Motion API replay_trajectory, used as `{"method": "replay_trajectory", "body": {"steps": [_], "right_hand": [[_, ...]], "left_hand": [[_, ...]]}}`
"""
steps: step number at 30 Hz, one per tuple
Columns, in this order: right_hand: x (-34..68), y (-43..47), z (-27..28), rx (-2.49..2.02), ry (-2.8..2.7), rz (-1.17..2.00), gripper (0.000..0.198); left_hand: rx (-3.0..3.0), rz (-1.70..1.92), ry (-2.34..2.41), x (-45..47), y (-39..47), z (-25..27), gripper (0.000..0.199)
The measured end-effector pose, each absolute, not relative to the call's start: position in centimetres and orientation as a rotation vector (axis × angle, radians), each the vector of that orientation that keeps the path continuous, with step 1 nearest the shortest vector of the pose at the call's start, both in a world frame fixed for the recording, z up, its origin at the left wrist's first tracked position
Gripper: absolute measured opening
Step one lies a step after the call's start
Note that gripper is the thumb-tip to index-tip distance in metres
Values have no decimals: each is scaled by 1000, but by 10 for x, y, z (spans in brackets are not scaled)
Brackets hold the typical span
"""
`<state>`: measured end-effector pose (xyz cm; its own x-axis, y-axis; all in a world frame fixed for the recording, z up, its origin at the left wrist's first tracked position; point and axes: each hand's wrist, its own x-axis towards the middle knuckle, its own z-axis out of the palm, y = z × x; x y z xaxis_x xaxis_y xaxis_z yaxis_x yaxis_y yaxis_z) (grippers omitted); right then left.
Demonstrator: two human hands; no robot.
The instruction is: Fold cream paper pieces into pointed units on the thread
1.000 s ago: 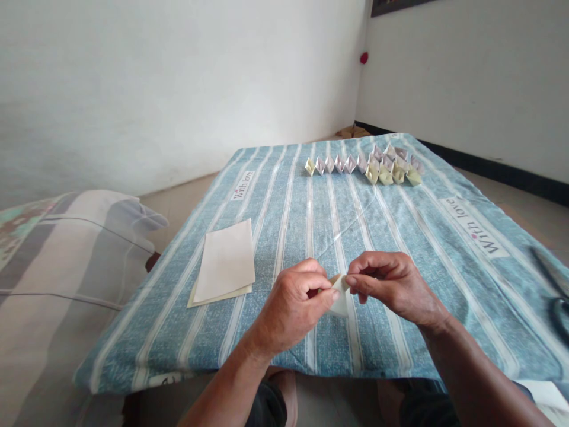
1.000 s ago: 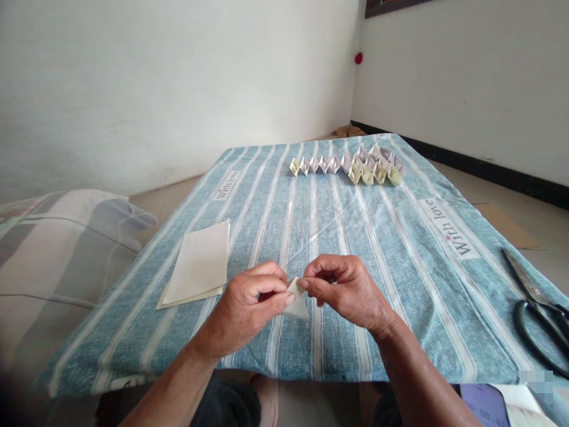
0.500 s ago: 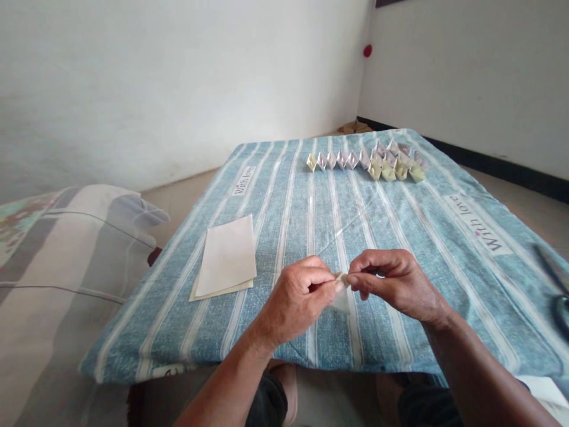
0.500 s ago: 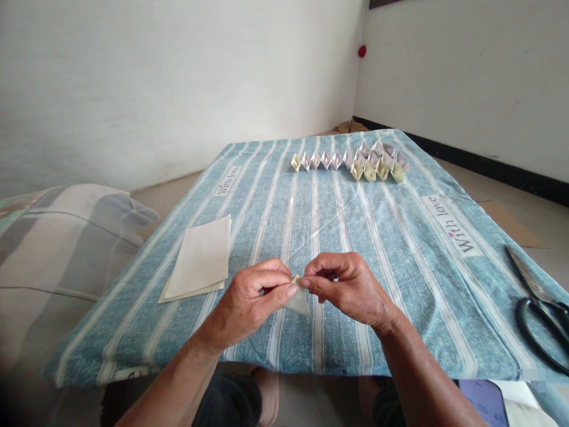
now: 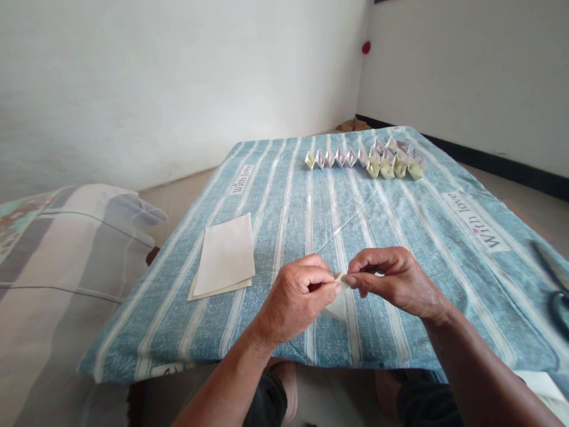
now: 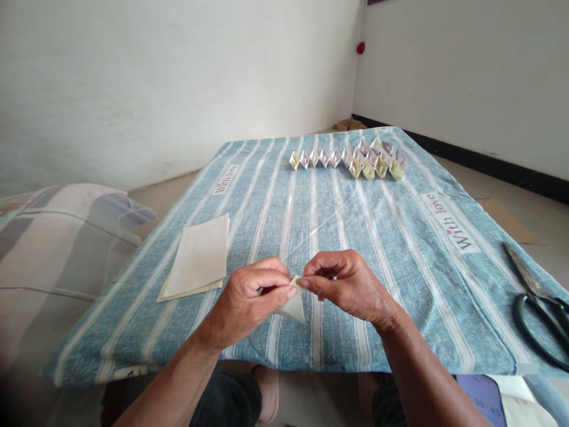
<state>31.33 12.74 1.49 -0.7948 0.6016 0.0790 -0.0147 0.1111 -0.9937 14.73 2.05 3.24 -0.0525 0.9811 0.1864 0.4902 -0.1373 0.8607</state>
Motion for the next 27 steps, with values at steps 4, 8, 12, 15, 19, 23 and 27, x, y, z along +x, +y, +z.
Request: {"method": "replay_trajectory", "body": {"steps": [4,8,12,15,19,23,27], "right_hand": [[315,128,15,-568,-1953,1707,23],[315,129,15,-503,-1974,1612,14],[314,129,15,-321,-1984,1562,6],[314,129,16,-300,-2027,1551,10],[314,129,16,-302,-2138,1527,6],[314,130,18,-311,-2243,1505,3],[314,130,19,-308,-2302,1470,4]], "left_hand": [[1670,1123,1575,148,20,32,27],[1698,1113,1597,149,20,32,27],[1727,1094,1620,150,20,31,29],[1763,1071,1642,151,20,31,31],[1827,1017,1650,152,19,30,31],[1900,934,1635,152,18,28,30],[1965,863,1628,151,18,28,30]]}}
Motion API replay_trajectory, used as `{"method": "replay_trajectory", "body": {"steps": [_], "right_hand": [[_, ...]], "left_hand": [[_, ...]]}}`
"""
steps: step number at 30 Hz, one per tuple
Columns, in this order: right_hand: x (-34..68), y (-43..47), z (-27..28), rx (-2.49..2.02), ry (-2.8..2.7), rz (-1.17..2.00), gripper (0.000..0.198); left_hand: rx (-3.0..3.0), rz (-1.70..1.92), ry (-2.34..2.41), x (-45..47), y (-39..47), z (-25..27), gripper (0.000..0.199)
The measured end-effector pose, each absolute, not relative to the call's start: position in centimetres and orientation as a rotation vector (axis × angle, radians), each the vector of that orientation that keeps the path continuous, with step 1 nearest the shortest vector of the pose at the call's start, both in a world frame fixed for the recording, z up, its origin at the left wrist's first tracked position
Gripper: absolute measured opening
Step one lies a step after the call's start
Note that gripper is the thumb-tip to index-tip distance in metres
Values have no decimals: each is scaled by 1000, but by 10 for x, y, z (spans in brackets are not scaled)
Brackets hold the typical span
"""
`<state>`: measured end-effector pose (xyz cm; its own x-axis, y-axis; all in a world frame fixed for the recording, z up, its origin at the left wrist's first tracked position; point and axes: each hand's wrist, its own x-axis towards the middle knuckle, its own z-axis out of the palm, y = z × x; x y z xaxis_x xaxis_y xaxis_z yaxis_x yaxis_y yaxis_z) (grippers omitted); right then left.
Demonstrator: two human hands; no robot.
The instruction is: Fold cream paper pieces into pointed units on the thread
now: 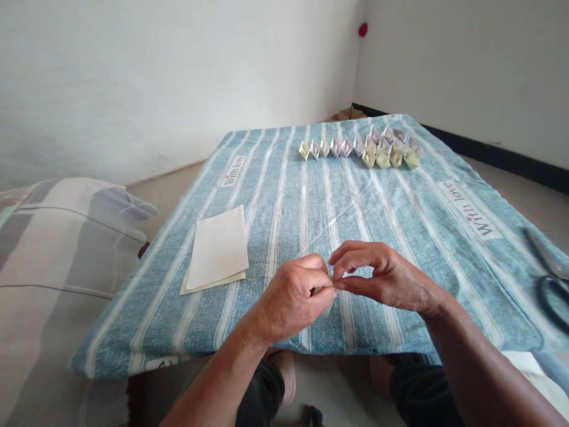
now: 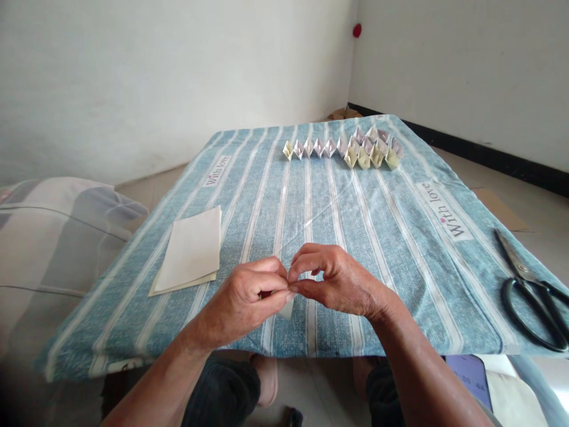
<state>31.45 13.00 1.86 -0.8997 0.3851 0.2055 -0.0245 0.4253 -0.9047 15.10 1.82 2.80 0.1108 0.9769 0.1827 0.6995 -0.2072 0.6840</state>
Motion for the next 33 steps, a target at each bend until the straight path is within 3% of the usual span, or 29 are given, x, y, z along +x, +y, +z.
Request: {"method": "replay_trajectory", "body": {"steps": [16,30,33], "right_hand": [[314,129,17,-283,-2366,1499,9],[321,130,20,-400,-2223,1626,11],[321,131,21,-405,-2214,1640,12]], "left_hand": [[1960,797,1598,151,18,25,29],[1786,732,1569,131,15,34,4],[1772,685,1549,128,14,36,8]]}}
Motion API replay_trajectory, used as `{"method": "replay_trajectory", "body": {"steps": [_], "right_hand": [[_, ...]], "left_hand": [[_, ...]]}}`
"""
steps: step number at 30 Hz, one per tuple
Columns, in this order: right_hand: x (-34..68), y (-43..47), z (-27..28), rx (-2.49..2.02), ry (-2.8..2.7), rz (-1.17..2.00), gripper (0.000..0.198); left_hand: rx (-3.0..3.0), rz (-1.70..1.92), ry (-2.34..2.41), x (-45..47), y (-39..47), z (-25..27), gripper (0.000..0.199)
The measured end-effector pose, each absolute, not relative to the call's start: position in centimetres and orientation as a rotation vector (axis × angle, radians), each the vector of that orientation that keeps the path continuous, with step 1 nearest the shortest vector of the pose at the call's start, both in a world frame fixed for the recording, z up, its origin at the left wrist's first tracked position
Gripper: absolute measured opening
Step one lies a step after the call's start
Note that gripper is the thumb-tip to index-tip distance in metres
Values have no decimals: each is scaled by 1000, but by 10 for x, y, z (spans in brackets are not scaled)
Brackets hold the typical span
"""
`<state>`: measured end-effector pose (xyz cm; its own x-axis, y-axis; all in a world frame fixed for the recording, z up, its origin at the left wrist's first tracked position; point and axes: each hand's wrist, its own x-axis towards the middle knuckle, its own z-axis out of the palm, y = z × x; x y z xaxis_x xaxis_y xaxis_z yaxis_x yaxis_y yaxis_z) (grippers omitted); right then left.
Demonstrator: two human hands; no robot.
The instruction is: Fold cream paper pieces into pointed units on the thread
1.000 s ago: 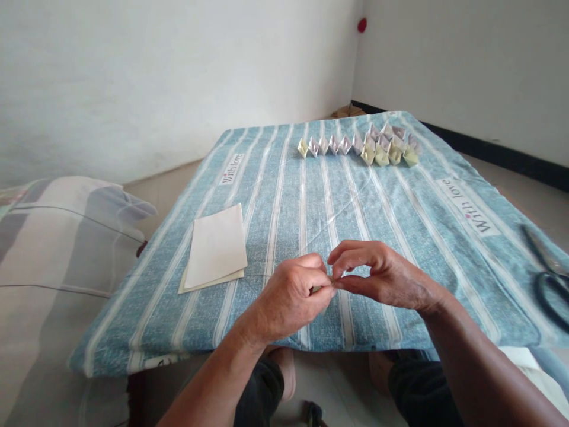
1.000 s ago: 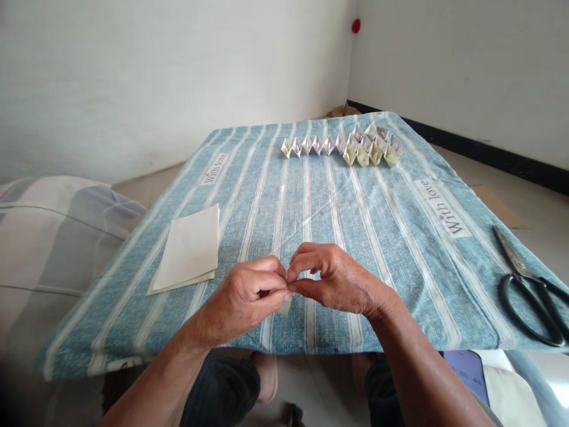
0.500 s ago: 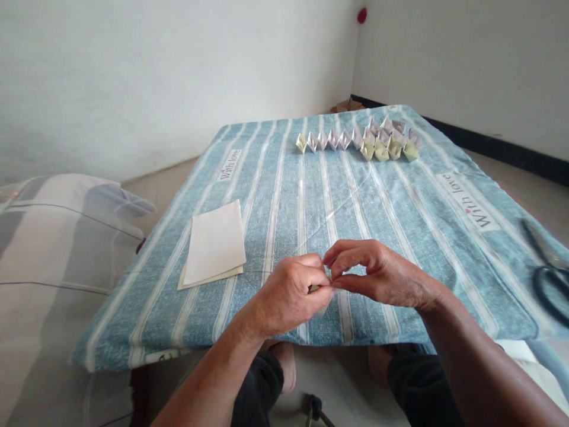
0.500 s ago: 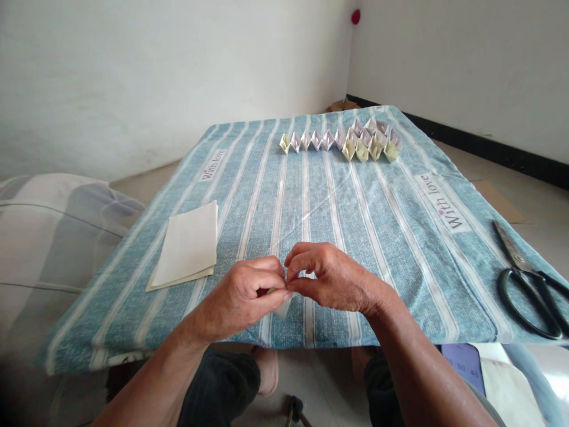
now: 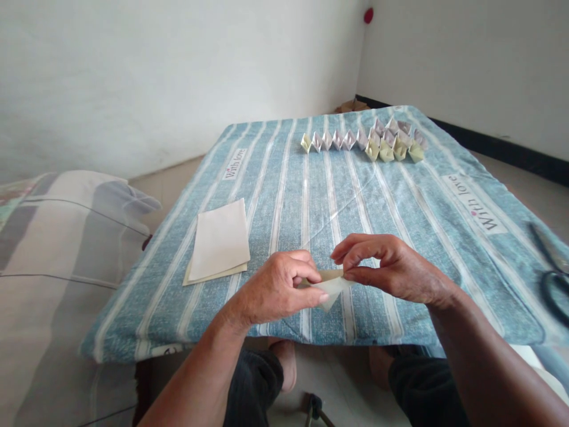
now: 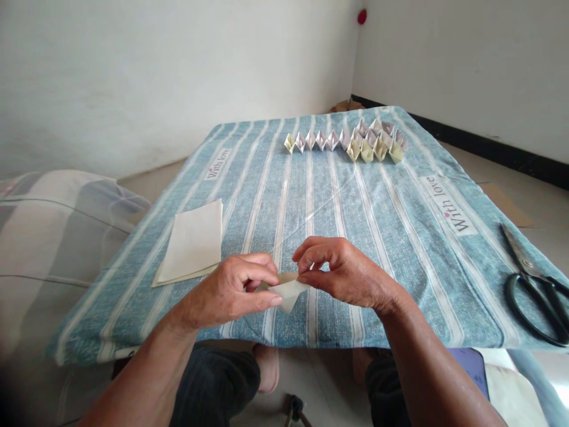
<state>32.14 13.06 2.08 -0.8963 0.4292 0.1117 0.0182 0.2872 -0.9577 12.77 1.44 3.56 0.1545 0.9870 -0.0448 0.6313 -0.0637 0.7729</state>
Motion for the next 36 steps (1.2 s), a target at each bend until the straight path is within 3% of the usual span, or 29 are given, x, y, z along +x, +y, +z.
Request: {"method": "replay_trajectory", "body": {"steps": [6,36], "right_hand": [[322,131,20,-388,-2213,1667,11],[319,128,20,-372,-2227,1724,7]], "left_hand": [[1856,712,1520,133,16,34,24],[1876,846,1502,145,19,32,20]]}}
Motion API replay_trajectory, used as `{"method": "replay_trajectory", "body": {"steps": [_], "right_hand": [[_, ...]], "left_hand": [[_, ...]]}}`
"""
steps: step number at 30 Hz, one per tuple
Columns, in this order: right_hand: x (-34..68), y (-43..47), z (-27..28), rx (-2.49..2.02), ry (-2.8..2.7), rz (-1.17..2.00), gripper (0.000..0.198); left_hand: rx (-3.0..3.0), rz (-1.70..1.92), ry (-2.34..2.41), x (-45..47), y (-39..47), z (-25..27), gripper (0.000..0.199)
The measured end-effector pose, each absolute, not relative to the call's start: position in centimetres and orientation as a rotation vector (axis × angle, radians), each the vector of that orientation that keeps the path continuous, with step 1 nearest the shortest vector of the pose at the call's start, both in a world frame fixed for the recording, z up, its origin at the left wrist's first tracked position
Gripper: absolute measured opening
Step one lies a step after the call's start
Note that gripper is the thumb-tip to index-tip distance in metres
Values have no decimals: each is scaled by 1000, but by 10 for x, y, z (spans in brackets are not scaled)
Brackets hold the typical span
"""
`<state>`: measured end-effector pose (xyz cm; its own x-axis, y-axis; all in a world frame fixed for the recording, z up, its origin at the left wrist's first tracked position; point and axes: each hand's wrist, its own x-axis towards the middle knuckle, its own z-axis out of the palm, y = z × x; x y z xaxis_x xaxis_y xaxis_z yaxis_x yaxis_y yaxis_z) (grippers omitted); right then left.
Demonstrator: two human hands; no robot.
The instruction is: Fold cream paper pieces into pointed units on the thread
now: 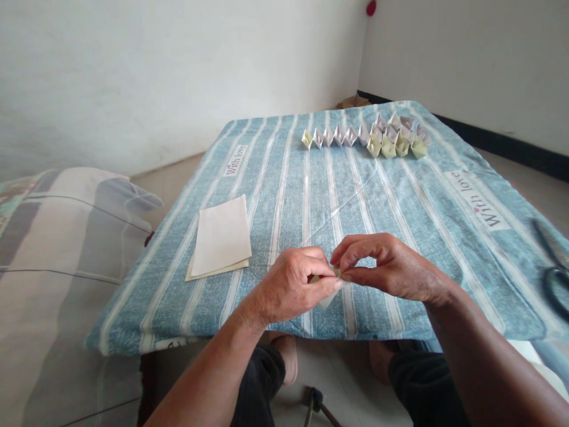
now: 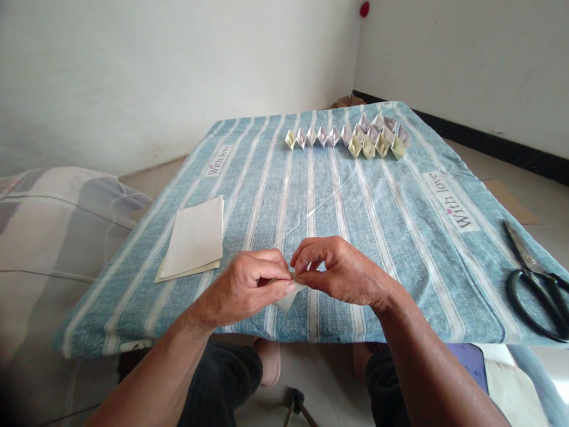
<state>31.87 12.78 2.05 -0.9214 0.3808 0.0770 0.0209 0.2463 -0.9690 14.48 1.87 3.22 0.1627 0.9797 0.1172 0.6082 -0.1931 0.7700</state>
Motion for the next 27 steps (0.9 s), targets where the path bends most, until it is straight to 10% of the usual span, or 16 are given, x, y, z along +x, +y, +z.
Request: {"method": "replay_trajectory", "body": {"steps": [27], "right_hand": [[325,132,24,-402,-2261,1752,10]], "left_hand": [[1831,879,1423,150,18,31,20]]}}
